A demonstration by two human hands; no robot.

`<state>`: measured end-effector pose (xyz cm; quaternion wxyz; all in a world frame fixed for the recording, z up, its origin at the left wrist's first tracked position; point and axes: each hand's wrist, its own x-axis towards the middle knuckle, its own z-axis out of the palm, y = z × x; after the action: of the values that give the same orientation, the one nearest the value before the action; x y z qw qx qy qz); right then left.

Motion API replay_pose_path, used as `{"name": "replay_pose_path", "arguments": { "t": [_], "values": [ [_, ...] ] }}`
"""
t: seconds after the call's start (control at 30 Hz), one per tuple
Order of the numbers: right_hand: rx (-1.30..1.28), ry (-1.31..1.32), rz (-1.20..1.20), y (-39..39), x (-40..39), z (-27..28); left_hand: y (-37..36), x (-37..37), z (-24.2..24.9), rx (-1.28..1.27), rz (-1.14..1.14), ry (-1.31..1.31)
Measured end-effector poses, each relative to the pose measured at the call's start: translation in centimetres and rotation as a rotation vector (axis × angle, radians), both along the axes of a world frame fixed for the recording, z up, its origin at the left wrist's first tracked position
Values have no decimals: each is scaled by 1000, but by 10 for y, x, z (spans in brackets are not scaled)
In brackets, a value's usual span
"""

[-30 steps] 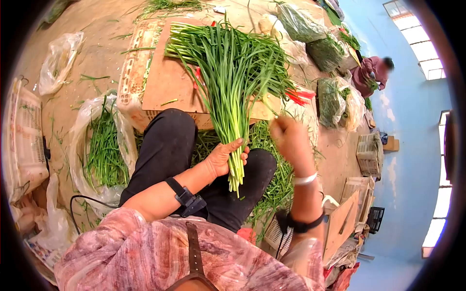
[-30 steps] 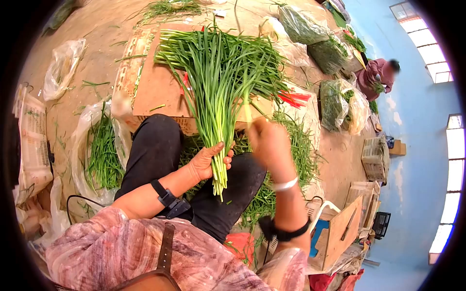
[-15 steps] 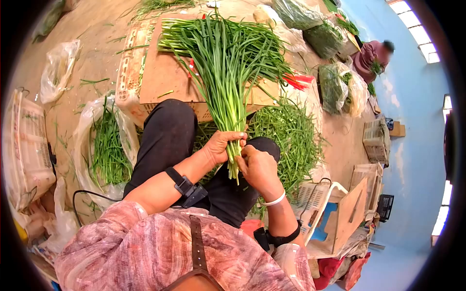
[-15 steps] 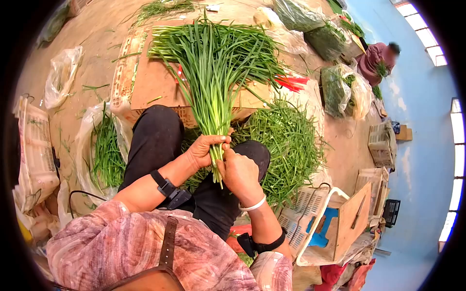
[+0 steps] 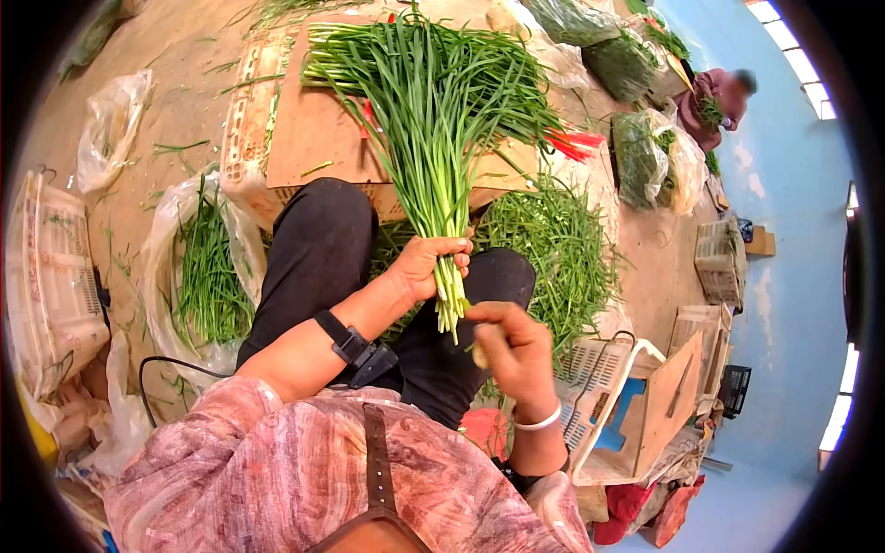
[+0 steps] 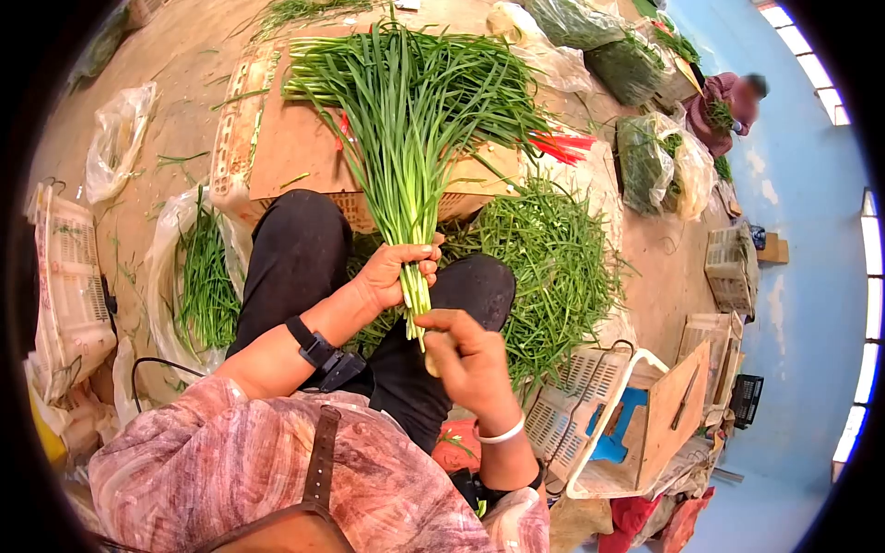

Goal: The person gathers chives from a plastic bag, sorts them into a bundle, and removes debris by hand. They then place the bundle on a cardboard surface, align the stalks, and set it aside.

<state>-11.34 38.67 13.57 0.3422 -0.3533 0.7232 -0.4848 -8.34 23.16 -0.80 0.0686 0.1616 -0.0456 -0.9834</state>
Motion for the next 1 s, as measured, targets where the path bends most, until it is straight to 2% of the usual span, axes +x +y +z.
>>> {"name": "replay_pose_path", "arguments": {
  "t": [0.03,0.07,0.13,0.2,0.27,0.33,0.43,0.47,0.53,0.57,0.6,0.67,0.73,0.77,0.9,1.0],
  "values": [
    [-31,-99,-72,-4,-4,7,0,-1,-1,-2,-1,22],
    [-66,-7,-69,-12,-12,16,1,-1,-2,-4,-5,44],
    [-113,-98,-67,-23,-28,15,0,0,1,-6,-4,25],
    [-108,-115,-27,-27,-27,18,-1,-1,-1,10,-3,31],
    [-99,-45,136,-23,-21,14,-1,0,0,36,-4,53],
    [-37,-76,138,-14,-17,20,-2,-1,-2,78,-25,68],
    [-268,-81,107,2,-14,24,-3,-2,-5,58,-32,43],
    [-277,-300,41,9,-11,30,-3,-1,-6,47,-29,40],
    [-343,-318,3,13,-21,26,-2,-2,-4,54,-28,35],
    [-290,-96,-34,6,-32,22,-1,-3,-5,44,-23,24],
    [-81,-27,-159,-3,-43,20,-1,-2,-4,34,-18,12],
    [60,-14,-234,-32,-69,-2,2,-1,-1,-8,-11,-4],
    [146,-35,-195,-62,-88,-28,5,-2,3,-70,16,-34],
    [181,36,-225,-81,-94,-43,6,-4,0,-73,20,-24],
    [241,229,-92,-117,-100,-72,10,-5,-3,-224,60,-50],
    [41,182,-253,-110,-93,-70,10,-2,-2,-71,70,30]
  ]
}}
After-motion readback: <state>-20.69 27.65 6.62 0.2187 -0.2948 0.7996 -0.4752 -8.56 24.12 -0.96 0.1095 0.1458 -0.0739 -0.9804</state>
